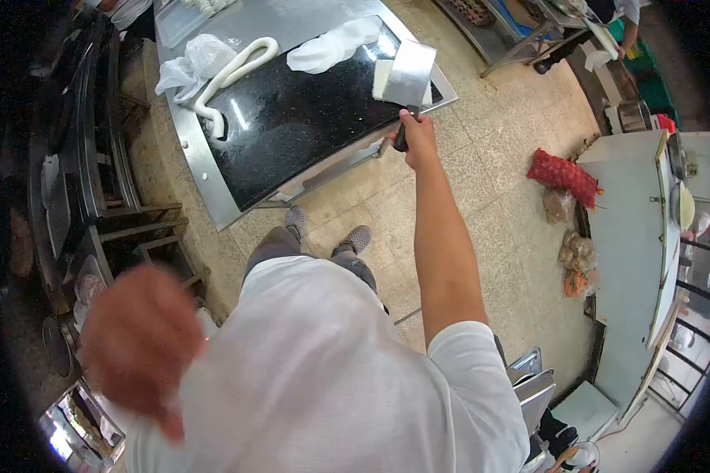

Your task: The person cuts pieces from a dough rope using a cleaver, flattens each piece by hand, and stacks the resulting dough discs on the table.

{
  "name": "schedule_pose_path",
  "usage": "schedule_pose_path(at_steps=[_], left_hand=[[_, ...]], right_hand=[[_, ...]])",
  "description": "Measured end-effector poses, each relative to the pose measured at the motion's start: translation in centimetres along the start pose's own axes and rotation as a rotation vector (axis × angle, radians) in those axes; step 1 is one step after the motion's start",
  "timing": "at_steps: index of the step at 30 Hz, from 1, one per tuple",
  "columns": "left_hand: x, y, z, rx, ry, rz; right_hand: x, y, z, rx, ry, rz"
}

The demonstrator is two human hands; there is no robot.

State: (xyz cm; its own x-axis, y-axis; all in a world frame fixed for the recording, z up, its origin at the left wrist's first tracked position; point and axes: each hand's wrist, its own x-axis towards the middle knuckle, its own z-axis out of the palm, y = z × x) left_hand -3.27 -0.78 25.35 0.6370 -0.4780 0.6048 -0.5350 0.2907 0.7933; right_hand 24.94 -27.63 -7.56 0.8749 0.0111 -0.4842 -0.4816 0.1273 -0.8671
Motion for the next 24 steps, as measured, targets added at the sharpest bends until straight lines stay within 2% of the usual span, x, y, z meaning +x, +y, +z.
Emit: schedule_pose_path(at_steps=[1, 2, 3, 4, 6, 8, 9, 11, 12, 14, 19, 21, 23, 24], left_hand=[[-0.8, -0.9, 0.6, 0.379, 0.151, -0.227], [-1.9, -2.1, 1.2, 0.758, 0.302, -0.456], [-3.3, -5.9, -1.4, 0.374, 0.346, -0.392], [-4.9, -8.0, -2.4, 0.600, 0.323, -0.581], [-10.1, -12.6, -4.5, 0.879, 0.256, -0.657], [-15.0, -16.0, -6.7, 0.751, 0.427, -0.856], [-16.0, -17.2, -8.1, 0.751, 0.423, -0.857], [-17.5, -19.6, -11.2, 0.797, 0.732, -1.111], [-18.1, -21.0, -12.6, 0.787, 0.722, -1.104], [-18.9, -23.0, -14.8, 1.267, 0.728, -1.095], [-18.8, -25.5, -19.3, 1.166, 0.581, -1.144], [-19.1, -25.9, -20.0, 1.102, 0.530, -1.143], [-19.0, -25.2, -19.2, 0.961, 0.361, -0.704], [-18.1, -23.5, -17.6, 0.891, 0.276, -0.681]], right_hand=[[0.6, -0.2, 0.0, -0.038, -0.085, 0.041], [0.4, -0.4, 0.3, -0.081, -0.007, -0.046], [-0.3, -1.3, 0.3, -0.097, -0.004, -0.039], [-2.0, -2.4, 0.8, -0.121, 0.020, -0.100], [-3.9, -2.4, 0.8, -0.149, 0.033, -0.161], [-4.0, -1.3, 0.5, 0.046, -0.004, -0.411], [-4.6, -1.4, 1.0, 0.139, -0.019, -0.418], [-4.6, -0.7, 2.2, 0.118, 0.032, -0.452], [-4.6, -0.6, 2.6, 0.115, 0.046, -0.458], [-5.0, -0.2, 3.1, 0.002, 0.137, 0.066], [-11.1, 3.4, 4.0, -0.006, 0.173, 0.103], [-15.3, 5.7, 5.2, 0.013, 0.156, -0.033], [-19.7, 7.6, 6.6, 0.043, 0.169, -0.088], [-21.6, 8.4, 7.4, 0.078, 0.157, -0.142]])
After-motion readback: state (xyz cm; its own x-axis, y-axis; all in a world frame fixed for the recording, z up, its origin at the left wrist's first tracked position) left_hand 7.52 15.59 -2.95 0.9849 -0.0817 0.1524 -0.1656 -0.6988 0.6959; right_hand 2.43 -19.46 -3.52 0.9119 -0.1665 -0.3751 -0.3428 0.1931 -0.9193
